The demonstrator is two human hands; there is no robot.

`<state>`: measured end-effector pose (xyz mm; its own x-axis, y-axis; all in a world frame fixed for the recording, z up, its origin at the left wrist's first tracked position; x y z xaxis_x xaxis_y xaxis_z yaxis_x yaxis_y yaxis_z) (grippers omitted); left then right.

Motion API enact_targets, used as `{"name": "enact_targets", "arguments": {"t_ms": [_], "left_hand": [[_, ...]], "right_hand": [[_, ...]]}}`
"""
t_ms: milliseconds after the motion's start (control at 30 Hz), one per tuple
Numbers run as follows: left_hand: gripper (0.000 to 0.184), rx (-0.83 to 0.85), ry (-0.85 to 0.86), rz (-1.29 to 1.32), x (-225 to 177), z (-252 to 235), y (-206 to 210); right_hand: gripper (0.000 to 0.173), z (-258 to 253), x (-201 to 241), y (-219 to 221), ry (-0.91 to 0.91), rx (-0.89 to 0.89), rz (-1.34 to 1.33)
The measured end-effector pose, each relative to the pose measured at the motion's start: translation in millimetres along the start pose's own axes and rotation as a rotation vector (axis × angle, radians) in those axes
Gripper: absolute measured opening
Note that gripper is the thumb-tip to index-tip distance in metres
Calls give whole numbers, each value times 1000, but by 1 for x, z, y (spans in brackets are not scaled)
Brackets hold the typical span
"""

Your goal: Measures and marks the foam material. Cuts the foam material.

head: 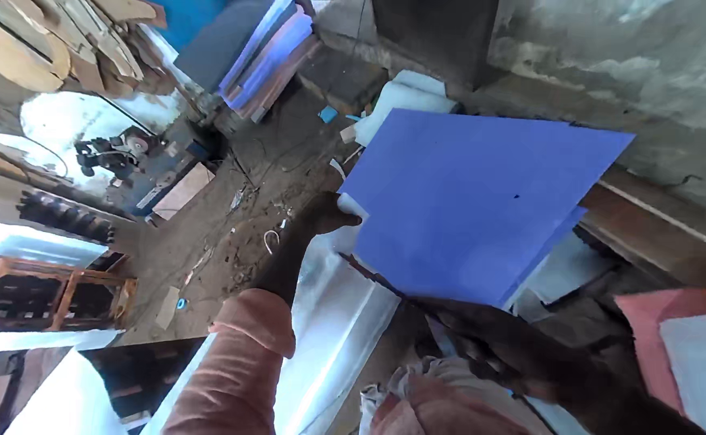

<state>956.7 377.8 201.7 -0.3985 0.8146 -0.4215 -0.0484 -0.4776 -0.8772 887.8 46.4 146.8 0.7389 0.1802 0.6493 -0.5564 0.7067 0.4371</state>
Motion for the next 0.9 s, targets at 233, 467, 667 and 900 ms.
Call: {"name": "enact_targets", "arguments": {"t_ms": [233,467,667,900], "left_hand": [[43,-2,22,47,4,-14,7],[45,-35,-56,135,21,-29,7],[50,-400,1,126,34,-33,-49],[89,-712,-56,-491,103,40,-95]], "right_hand": [[38,-29,39,42,-4,22,6],[45,-5,57,46,-11,23,119],[44,-49,89,43,-159,-35,338],[53,-52,98,-30,-492,28,276]]}}
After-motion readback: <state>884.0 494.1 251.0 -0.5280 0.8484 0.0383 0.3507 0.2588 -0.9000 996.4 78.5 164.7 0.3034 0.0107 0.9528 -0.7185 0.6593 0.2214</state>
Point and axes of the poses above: each hand's wrist, its own z-axis away from the middle knuckle, its own y-axis out of the palm, x = y × z, the point moved 3 cm from there along -z, towards the middle knuckle, and after that the axes turned 15 degrees about -x, right-handed, at the moved point
